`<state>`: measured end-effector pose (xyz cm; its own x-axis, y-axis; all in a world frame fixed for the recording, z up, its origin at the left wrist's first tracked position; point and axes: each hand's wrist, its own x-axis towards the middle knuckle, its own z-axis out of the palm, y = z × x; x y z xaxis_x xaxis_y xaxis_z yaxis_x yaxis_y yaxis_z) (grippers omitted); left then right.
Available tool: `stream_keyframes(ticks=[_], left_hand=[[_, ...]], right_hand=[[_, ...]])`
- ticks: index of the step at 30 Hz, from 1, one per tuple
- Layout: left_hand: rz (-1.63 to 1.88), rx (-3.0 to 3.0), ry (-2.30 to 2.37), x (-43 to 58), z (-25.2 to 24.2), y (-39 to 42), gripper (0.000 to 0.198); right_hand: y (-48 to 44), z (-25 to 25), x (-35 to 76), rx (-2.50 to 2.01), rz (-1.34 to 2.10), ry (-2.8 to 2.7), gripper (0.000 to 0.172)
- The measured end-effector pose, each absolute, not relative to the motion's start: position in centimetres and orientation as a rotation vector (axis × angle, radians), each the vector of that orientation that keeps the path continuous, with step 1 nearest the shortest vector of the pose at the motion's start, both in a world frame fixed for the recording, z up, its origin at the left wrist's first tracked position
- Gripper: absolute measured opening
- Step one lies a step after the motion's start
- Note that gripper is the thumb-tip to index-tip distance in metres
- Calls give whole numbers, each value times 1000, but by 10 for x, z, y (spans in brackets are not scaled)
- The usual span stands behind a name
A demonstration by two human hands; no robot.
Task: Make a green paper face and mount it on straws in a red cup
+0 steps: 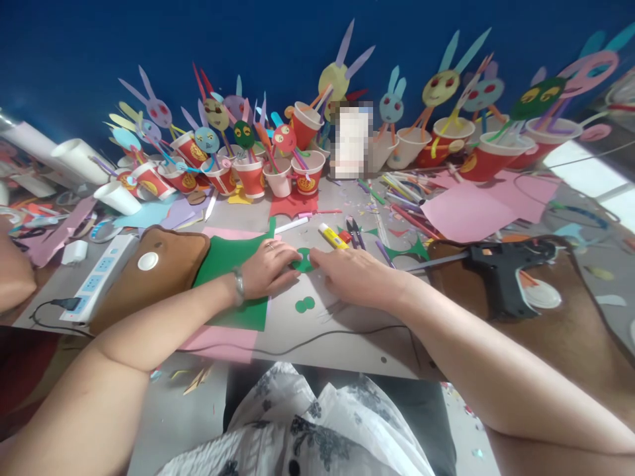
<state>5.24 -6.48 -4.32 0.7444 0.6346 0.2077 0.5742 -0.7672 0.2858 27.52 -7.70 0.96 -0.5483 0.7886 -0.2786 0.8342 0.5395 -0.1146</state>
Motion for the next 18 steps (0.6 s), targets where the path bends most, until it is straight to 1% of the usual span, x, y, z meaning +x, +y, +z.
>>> stream_keyframes(ticks=[4,7,13,18], left_hand=[[466,2660,1008,53,-40,-64,24],[424,2632,1045,53,-37,-63,23],[457,2662,1027,53,-38,-62,18],[514,2655,1020,52,-41,-61,16]], right_hand=[[-67,12,277,1502,-500,2648,30],[-64,12,278,1601,-559,2759,29],[-74,9,275,1335,-481,2677,31],[-67,10,277,1367,-556,2711,27]])
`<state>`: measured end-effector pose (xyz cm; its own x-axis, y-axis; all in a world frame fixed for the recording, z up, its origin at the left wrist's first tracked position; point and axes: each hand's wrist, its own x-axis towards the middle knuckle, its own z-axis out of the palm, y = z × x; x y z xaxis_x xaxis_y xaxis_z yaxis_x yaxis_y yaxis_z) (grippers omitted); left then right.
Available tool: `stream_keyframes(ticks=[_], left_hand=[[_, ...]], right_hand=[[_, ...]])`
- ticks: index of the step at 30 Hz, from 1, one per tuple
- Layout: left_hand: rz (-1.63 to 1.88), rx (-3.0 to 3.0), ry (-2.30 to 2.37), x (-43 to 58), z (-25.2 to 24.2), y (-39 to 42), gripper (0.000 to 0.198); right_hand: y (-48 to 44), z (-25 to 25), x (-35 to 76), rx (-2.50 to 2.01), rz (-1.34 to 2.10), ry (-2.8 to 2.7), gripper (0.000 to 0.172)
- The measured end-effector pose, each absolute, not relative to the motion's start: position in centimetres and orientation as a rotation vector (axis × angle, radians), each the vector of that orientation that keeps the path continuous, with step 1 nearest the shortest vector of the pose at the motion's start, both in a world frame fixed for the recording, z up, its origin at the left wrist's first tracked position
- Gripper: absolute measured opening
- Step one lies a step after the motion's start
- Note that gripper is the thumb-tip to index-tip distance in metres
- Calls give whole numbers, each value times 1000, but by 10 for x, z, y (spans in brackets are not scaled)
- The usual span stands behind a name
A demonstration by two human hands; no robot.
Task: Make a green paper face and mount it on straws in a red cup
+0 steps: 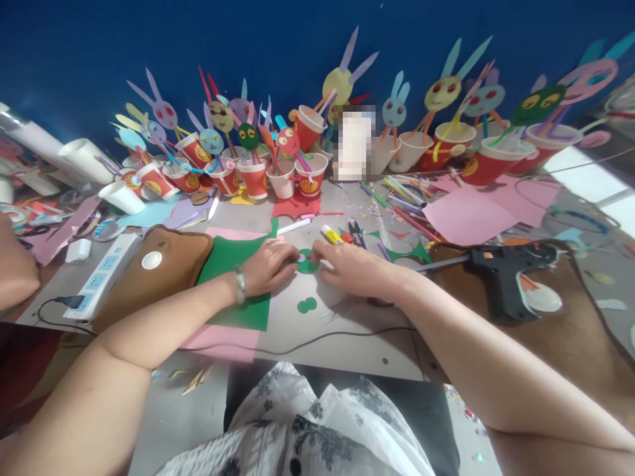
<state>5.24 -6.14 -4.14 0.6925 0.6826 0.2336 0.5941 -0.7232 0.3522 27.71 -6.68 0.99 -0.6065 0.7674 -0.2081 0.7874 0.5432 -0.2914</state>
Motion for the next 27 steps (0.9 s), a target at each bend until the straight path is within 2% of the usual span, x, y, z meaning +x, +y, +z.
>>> stream_keyframes(ticks=[3,9,13,18,27], left_hand=[[558,2635,1011,52,-42,-61,17],[598,2653,956,51,-41,-60,24],[588,2645,961,50,-41,-59,21],[632,2648,935,50,-43,-59,21],[666,2653,908,49,-47,-58,20]], right_hand=[[-65,12,280,1450,-558,2684,27],[-74,17,279,1335,-516,2607,30],[-74,19,277,1391,-464,2620,27],[-77,16,274,1302,-488,2656,30],[-78,13,271,1310,-444,2676,21]])
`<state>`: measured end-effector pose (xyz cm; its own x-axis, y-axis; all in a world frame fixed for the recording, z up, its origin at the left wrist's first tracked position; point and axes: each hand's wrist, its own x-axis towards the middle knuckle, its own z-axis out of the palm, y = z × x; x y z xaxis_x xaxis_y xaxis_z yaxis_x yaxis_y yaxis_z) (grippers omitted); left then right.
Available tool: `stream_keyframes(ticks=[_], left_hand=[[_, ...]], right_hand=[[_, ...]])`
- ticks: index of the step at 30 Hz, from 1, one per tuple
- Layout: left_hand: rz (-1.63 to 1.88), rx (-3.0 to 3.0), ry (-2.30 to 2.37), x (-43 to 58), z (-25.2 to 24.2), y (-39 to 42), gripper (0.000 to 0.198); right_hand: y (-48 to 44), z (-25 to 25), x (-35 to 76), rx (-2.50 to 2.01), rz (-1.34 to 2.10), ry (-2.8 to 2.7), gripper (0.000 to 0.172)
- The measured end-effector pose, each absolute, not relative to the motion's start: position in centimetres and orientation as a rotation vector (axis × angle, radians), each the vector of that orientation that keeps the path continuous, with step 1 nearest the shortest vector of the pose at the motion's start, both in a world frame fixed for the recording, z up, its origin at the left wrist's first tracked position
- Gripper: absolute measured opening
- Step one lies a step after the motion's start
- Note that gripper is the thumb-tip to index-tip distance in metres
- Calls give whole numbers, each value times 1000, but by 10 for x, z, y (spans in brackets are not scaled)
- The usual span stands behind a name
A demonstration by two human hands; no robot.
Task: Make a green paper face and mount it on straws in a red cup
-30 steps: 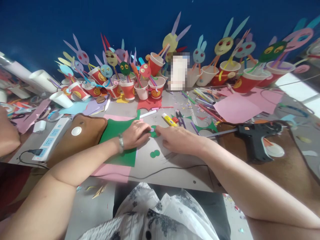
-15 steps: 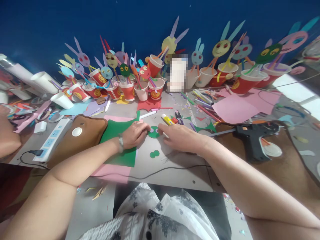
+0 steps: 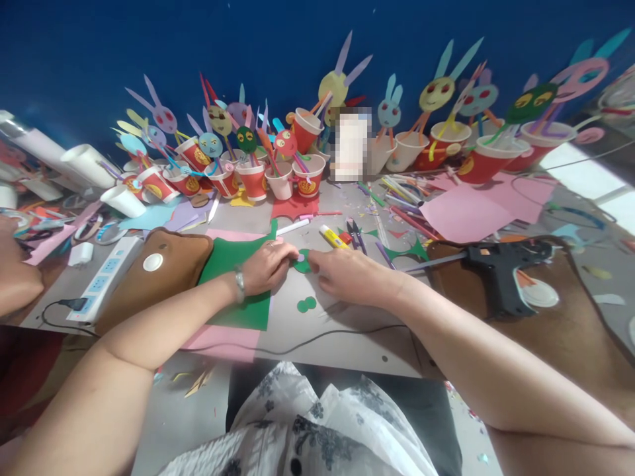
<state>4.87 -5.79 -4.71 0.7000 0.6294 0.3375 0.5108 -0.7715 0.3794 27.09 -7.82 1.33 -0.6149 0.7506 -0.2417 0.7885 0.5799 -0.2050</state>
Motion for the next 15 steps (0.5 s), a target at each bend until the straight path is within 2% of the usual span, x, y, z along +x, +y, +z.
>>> stream_keyframes(ticks=[9,15], left_hand=[[574,2628,975,49,-45,-58,23],[599,2665,883,48,-47,-57,22]], right_hand=[[-74,9,272,1546,-412,2717,21],[-84,9,265,1337,-399,2662,20]])
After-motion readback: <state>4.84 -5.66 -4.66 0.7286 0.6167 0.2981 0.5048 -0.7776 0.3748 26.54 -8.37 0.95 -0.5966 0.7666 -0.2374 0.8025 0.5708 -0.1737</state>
